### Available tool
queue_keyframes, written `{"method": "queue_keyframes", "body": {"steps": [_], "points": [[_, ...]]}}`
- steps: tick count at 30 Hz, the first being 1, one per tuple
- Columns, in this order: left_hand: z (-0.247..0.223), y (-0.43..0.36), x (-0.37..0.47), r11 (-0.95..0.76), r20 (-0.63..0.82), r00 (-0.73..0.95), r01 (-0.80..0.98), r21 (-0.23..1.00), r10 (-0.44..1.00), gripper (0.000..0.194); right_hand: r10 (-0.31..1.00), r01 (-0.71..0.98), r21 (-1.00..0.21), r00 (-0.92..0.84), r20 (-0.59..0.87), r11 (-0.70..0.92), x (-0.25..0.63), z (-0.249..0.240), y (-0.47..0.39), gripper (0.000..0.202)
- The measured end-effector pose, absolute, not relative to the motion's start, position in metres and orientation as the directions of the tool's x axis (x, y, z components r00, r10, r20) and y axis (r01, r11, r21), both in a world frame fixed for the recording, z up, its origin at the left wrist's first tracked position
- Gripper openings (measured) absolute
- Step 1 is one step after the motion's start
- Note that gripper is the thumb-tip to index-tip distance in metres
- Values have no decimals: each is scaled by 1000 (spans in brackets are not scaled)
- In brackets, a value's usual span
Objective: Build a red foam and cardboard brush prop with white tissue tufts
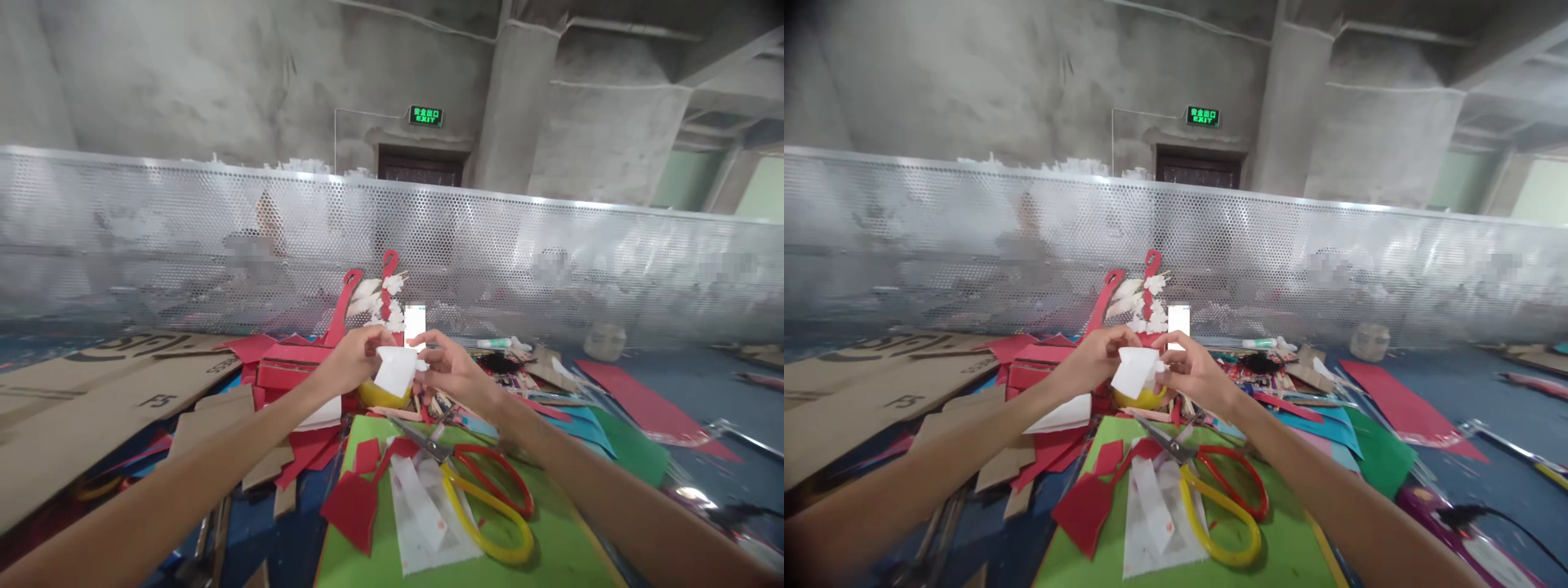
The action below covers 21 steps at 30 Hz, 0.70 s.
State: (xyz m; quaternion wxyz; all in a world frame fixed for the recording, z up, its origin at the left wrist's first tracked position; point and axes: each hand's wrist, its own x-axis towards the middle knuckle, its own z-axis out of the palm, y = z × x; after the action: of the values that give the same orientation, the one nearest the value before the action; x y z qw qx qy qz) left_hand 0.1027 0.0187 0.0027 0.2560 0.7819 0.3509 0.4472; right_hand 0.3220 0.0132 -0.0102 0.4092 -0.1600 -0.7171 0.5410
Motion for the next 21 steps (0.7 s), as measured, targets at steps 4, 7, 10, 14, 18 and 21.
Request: {"method": "queue_keyframes", "body": {"steps": [4, 7, 10, 14, 18, 21], "points": [[11, 8, 101, -708, 606, 380, 490, 508, 698, 6, 632, -188, -930, -689, 355, 317, 325, -12, 14, 46], [16, 0, 101, -714, 580, 443, 570, 406, 684, 5, 623, -151, -940, -715, 318, 307, 327, -14, 16, 48], [16, -2, 102, -724, 499, 526, 463, 511, 689, 19, 627, -104, -943, -723, 291, 317, 329, -14, 20, 50], [12, 6, 101, -684, 457, 571, 279, 674, 682, 50, 644, -95, -922, -688, 334, 376, 329, -13, 24, 48], [12, 10, 96, -604, 454, 399, 514, 609, 797, 31, 636, -61, -878, -665, 390, 474, 328, -11, 20, 44], [17, 8, 92, -546, 391, 383, 640, 541, 837, 10, 619, -15, -846, -675, 401, 532, 327, -11, 15, 45]]}}
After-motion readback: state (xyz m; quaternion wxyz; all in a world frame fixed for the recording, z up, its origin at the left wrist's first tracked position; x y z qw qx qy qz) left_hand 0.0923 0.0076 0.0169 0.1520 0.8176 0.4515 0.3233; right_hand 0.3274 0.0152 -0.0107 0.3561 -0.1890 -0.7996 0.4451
